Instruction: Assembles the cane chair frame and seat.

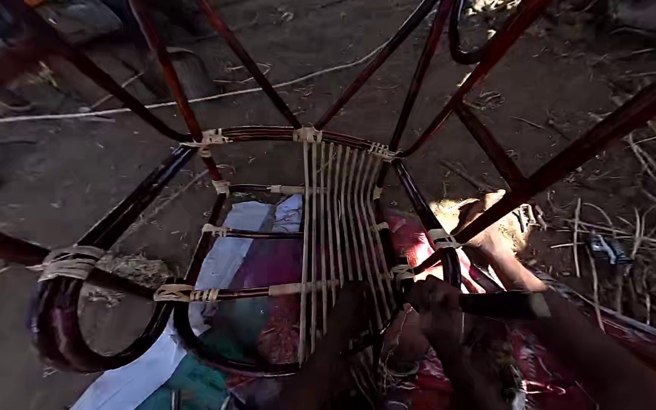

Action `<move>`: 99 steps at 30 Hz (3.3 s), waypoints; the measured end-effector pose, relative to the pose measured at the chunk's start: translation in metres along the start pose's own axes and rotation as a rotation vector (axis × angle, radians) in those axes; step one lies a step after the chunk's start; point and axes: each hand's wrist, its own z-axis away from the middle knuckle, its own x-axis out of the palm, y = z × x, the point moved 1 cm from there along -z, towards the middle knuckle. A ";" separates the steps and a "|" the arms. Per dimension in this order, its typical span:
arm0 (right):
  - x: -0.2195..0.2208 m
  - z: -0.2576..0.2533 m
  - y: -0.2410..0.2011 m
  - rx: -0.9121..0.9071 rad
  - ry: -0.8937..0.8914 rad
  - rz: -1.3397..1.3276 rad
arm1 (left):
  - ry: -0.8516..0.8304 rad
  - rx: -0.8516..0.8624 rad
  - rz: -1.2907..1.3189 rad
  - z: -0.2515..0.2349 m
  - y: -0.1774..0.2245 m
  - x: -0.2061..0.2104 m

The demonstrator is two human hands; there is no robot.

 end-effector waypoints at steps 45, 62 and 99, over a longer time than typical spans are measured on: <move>-0.007 0.000 0.063 -0.189 -0.185 -0.479 | -0.075 0.093 -0.153 -0.003 0.001 0.011; 0.019 0.012 0.010 -0.075 0.256 -0.220 | -0.073 0.116 -0.157 -0.004 0.000 0.010; 0.034 -0.067 0.081 0.063 0.122 0.329 | -0.292 -0.411 -0.122 0.098 0.107 -0.035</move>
